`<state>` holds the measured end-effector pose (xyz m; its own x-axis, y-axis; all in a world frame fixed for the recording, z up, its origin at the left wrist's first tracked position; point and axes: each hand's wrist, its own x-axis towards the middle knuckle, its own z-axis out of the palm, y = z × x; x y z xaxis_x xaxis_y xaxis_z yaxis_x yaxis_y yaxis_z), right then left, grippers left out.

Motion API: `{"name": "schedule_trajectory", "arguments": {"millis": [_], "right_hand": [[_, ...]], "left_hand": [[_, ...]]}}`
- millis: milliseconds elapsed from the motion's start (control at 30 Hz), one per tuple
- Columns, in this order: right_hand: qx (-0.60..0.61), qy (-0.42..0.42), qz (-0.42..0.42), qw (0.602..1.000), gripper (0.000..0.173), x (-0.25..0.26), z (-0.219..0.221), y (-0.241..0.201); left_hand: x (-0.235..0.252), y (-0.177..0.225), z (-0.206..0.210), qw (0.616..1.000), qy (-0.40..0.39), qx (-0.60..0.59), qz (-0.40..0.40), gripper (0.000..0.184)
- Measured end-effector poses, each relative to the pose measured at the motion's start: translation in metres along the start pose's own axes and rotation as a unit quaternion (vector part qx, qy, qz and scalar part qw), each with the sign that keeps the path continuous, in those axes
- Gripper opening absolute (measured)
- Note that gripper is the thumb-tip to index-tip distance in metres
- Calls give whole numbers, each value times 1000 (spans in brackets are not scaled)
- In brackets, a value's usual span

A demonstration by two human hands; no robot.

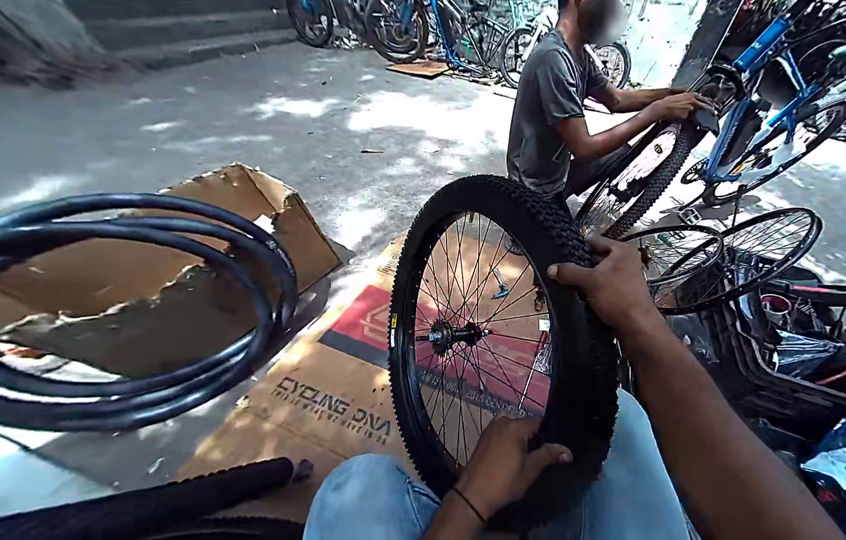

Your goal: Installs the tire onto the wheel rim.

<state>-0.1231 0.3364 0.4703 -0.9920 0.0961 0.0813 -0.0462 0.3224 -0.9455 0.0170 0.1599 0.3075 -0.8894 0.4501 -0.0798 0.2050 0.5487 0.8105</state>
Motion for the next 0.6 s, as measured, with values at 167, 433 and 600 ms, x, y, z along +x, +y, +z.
{"name": "schedule_trajectory", "arguments": {"millis": [167, 433, 600], "right_hand": [[-19, -6, 98, 995, 43, 49, 43, 76], [-15, -58, 166, 984, 101, 46, 70, 84], [-44, -72, 141, 986, 130, -18, 95, 58]], "left_hand": [[23, -59, 8, 993, -10, -97, -73, 50], [39, -71, -8, 919, 6, -390, -60, 18], [19, -77, -23, 904, 57, -423, -19, 17]]}}
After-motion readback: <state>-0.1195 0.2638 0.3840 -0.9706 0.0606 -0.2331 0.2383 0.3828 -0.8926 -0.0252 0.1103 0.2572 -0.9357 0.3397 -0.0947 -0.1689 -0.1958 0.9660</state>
